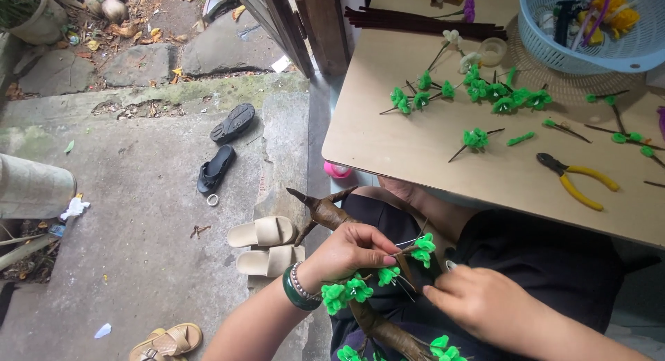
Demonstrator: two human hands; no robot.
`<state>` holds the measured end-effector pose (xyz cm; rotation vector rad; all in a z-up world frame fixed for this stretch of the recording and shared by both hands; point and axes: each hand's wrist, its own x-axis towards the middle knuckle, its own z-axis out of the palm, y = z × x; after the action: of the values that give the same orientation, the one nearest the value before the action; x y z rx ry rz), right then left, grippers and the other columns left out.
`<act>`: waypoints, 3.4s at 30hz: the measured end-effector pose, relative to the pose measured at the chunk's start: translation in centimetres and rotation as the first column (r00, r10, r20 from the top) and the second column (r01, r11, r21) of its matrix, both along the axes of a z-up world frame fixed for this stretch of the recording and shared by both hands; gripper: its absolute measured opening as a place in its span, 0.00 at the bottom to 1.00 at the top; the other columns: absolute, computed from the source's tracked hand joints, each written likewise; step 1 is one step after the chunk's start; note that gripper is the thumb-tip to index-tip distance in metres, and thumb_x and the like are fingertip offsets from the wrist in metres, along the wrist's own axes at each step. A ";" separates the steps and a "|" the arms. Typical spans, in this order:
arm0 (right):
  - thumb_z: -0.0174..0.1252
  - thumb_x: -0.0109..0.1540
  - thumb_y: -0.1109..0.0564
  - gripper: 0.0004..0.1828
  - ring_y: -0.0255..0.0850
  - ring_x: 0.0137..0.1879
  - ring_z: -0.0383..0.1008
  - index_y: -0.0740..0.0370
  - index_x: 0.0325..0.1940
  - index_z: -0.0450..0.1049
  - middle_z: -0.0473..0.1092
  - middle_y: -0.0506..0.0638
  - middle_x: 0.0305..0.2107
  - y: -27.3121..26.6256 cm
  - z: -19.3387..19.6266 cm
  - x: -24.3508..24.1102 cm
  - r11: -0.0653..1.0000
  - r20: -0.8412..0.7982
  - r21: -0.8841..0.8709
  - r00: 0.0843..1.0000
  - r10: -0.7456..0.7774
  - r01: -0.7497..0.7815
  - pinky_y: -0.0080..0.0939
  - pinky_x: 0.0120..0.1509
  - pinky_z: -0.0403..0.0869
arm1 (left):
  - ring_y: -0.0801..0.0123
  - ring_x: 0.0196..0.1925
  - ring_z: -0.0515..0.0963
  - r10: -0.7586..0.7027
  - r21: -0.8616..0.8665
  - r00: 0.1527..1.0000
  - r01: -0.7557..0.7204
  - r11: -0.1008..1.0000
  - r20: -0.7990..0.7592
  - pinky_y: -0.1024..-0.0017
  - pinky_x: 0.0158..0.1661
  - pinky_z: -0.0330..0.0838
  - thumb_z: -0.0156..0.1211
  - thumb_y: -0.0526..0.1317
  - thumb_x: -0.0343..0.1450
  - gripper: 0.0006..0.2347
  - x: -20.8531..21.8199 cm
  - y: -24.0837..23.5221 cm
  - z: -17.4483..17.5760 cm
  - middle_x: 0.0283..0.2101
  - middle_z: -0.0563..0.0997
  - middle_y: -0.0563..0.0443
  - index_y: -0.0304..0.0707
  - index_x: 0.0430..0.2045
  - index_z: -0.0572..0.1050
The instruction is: Assembling an artificial tree by attaching green leaf clusters to a brown branch structure using wire twisting and tape.
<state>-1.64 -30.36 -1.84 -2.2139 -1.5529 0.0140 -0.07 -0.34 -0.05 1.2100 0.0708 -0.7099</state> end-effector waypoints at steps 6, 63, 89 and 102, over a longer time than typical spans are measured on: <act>0.61 0.62 0.58 0.10 0.32 0.30 0.79 0.62 0.47 0.80 0.77 0.46 0.25 4.4 -0.1 0.1 0.730 -0.888 0.262 0.453 -0.074 0.632 0.31 0.39 0.79 | 0.69 0.37 0.86 0.041 -0.055 0.999 -0.041 0.998 0.002 0.80 0.41 0.83 0.70 0.27 0.65 0.06 -0.1 -0.3 0.0 0.35 0.86 0.40 0.30 0.33 0.84; 0.61 0.63 0.65 0.03 0.39 0.33 0.81 0.70 0.37 0.75 0.81 0.68 0.39 9.6 -2.8 8.2 0.651 -0.801 0.598 0.329 0.500 0.467 0.31 0.32 0.75 | 0.59 0.47 0.83 0.346 0.061 0.631 -0.531 0.845 0.694 0.63 0.51 0.75 0.56 0.31 0.74 0.07 -1.9 2.3 -2.6 0.40 0.85 0.42 0.33 0.42 0.81; 0.69 0.59 0.62 0.12 0.45 0.28 0.80 0.69 0.40 0.73 0.75 0.58 0.25 15.4 0.7 17.0 0.662 -0.933 0.340 0.151 0.326 0.668 0.42 0.29 0.82 | 0.54 0.59 0.76 0.348 -0.299 0.021 -0.461 0.836 0.937 0.57 0.64 0.66 0.69 0.40 0.68 0.28 6.9 10.3 -3.4 0.53 0.79 0.36 0.24 0.61 0.68; 0.65 0.62 0.59 0.11 0.35 0.15 0.67 0.65 0.37 0.70 0.72 0.62 0.14 14.4 12.1 12.8 0.627 -0.874 0.452 0.175 0.453 0.634 0.27 0.17 0.61 | 0.49 0.49 0.77 0.345 -0.354 0.568 -0.100 0.930 0.747 0.54 0.53 0.71 0.84 0.32 0.52 0.46 7.3 7.7 8.6 0.59 0.71 0.19 0.22 0.63 0.57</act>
<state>11.17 -15.97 10.30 -0.9598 -0.3480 0.5490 7.24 7.35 8.51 1.1237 -0.6150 0.1198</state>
